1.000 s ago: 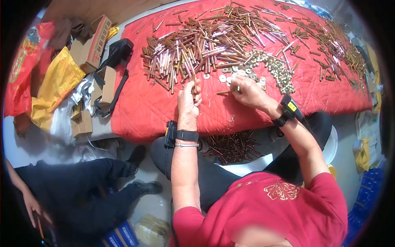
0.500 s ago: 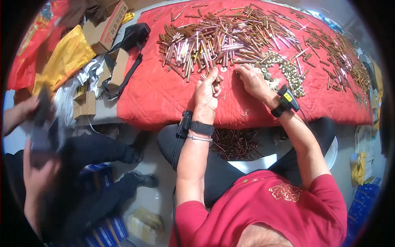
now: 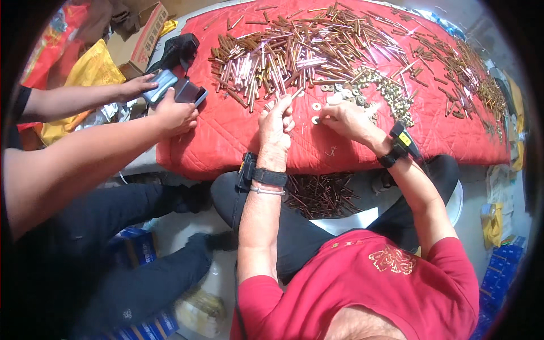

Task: Manually thread washers onto thin metal rods or tubes.

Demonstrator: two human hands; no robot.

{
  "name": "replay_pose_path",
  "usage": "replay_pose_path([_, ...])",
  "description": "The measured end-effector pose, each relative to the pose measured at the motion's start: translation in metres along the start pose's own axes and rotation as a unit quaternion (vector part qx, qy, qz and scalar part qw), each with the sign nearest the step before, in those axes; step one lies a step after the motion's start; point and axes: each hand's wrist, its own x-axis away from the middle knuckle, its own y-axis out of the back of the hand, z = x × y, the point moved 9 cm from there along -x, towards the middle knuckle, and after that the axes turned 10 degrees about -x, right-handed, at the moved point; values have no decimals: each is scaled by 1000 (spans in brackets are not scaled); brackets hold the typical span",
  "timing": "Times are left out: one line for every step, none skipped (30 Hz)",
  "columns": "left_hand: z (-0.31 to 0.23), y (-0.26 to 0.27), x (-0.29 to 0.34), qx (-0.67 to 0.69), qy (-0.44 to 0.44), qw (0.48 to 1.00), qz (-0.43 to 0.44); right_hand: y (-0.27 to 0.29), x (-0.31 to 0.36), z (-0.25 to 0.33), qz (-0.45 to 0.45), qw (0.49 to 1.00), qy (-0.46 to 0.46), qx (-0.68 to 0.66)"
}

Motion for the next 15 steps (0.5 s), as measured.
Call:
replay_pose_path([1, 2, -1, 14, 2, 1000, 7, -1, -2, 4, -27, 999, 25, 4])
replay_pose_path([2, 5, -1, 27, 4, 1000, 12, 0, -3, 2, -28, 999, 31, -2])
replay_pose_path([0, 11, -2, 50, -12, 999, 4, -10, -10, -2, 26, 999, -1, 23])
replay_pose_path([-3, 2, 3, 44, -11, 999, -4, -18, -12, -11, 80, 995, -38, 50])
replay_pose_path([-5, -4, 7, 44, -17, 999, -5, -15, -15, -5, 93, 993, -34, 70])
replay_pose_path([-2, -5, 5, 61, -8, 998, -9, -10, -20, 8, 104, 990, -24, 91])
replay_pose_path([-5, -12, 6, 72, -25, 997, -1, -15, -26, 12, 155, 978, -26, 139])
replay_pose_path([-1, -15, 2, 80, -31, 996, 11, -18, -31, 17, 201, 960, -27, 191])
replay_pose_path([0, -20, 1, 67, -31, 997, 13, -18, -37, 19, 224, 955, -31, 193])
replay_pose_path([-3, -24, 2, 56, -48, 997, 22, -19, -42, 18, 246, 948, -37, 196])
replay_pose_path([-4, -22, 2, 40, -52, 998, 16, -25, -47, 16, 267, 930, -16, 253])
replay_pose_path([-6, -19, 3, 24, -57, 998, 8, -29, -51, 17, 263, 932, -7, 252])
replay_pose_path([-7, -14, 3, 14, -71, 997, 0, -32, -51, 21, 251, 937, 17, 241])
replay_pose_path([-6, -9, 3, 20, -78, 997, -12, -33, -49, 25, 239, 942, 38, 231])
replay_pose_path([-1, -7, 1, 36, -58, 997, -19, -35, -41, 20, 265, 933, 13, 244])
